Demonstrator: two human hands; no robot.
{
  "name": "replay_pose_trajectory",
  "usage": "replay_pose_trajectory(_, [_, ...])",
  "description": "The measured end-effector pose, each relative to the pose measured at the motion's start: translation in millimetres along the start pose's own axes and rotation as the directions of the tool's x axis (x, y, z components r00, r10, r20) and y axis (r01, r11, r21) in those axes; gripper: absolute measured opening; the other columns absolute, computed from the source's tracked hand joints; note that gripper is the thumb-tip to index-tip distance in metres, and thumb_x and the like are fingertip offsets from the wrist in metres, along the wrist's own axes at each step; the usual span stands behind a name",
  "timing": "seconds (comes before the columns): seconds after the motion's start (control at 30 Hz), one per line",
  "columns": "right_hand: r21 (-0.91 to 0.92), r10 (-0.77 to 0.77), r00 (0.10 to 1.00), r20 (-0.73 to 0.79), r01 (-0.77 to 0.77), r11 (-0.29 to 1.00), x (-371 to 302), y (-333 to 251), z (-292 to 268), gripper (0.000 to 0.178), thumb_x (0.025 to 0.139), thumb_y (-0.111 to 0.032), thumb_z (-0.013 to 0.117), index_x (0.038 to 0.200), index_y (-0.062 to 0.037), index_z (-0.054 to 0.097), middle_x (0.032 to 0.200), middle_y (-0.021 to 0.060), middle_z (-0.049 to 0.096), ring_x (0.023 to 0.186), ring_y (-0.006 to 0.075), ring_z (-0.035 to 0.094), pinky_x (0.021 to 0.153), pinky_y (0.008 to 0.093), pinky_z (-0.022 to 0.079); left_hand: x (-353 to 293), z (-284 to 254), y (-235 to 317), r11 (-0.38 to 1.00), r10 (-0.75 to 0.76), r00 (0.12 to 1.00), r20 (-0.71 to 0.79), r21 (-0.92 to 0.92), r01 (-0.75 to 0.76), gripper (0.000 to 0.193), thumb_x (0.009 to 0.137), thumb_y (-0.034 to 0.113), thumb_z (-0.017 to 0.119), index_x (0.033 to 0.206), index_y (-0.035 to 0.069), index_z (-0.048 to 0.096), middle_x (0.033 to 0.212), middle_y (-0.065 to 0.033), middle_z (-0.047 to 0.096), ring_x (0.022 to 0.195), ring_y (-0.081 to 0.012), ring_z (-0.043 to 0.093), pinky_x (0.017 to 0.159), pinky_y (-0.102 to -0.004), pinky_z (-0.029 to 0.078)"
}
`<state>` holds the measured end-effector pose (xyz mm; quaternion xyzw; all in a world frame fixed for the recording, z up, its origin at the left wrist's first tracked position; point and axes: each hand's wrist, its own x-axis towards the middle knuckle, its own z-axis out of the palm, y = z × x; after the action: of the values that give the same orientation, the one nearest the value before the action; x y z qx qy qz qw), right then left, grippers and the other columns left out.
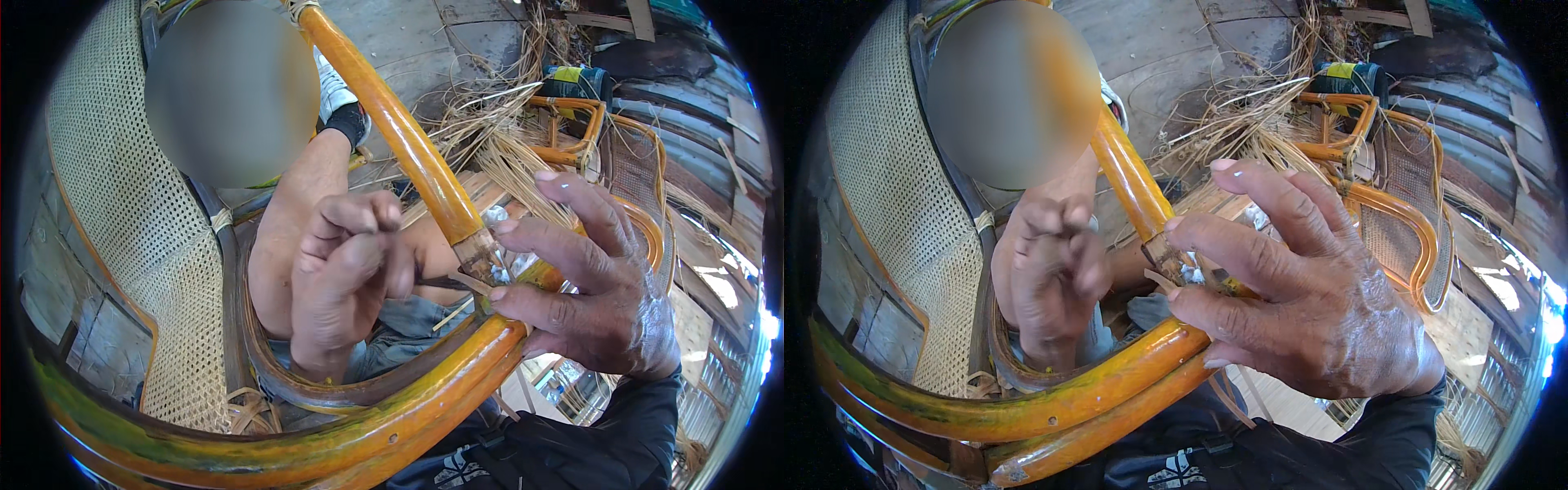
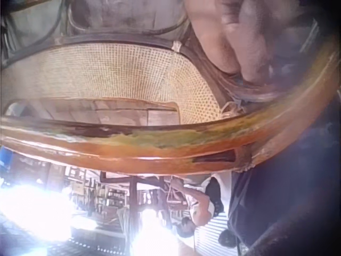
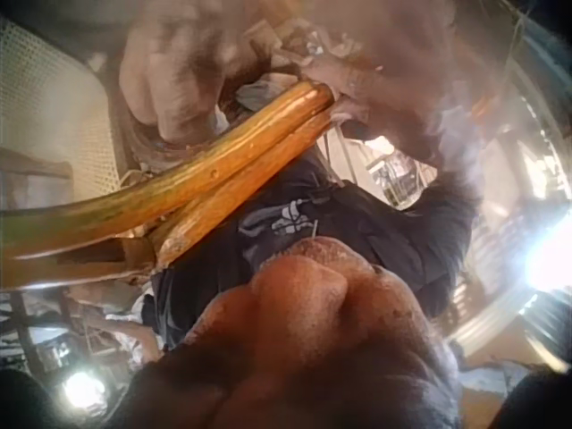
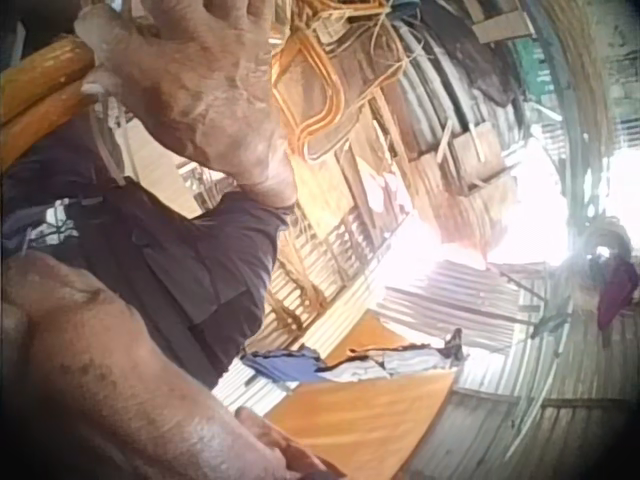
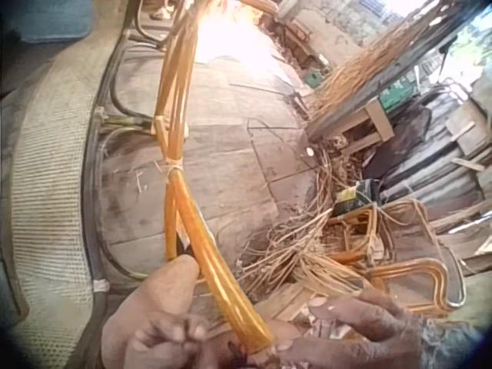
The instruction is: Repairing a bamboo chair by wrapping rattan strips around joints and securing them with nails.
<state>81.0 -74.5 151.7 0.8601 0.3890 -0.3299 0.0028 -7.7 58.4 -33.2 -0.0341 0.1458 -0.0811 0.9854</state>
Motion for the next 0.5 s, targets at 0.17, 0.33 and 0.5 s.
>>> replay_pose_trajectory(0.17, [-0.004,0.022,1.0,0.009,-0.022,1.0,0.5,-8.3,-9.7,0.037,0.052,-0.034,0.076,0.083,-0.0186,0.064,0.118,0.004,0.053,0.118,0.0394,0.042,0.092,0.0531,0.038,26.8,4.6,15.6,0.944,-0.169,0.62,0.766,-0.054,0.325,0.021,0.08,0.005,0.064,0.097,-0.001,0.053,0.094,-0.0118,0.056,0.077,-0.018,0.059,0.063,-0.0277,0.047])
replay_pose_trajectory(0.33, [-0.027,0.002,1.0,-0.02,-0.002,1.0,1.6,-1.8,-4.8,0.036,0.05,-0.033,0.075,0.08,-0.0175,0.063,0.117,0.0053,0.052,0.118,0.0405,0.042,0.09,0.0545,0.038,41.9,27.0,12.5,0.952,-0.266,0.466,0.844,0.154,0.264,0.022,0.081,0.008,0.064,0.097,-0.003,0.054,0.094,-0.0109,0.056,0.083,-0.0178,0.058,0.068,-0.0286,0.044])
replay_pose_trajectory(0.5, [-0.016,0.034,0.999,0.037,-0.033,0.999,0.0,1.5,-8.5,0.042,0.047,-0.032,0.075,0.087,-0.0202,0.065,0.117,0.0038,0.051,0.116,0.0412,0.043,0.087,0.0566,0.037,74.0,62.4,6.0,0.964,-0.071,0.229,0.971,0.008,0.266,0.015,0.086,0.013,0.059,0.078,0.001,0.056,0.07,-0.01,0.059,0.062,-0.0269,0.062,0.052,-0.0349,0.046])
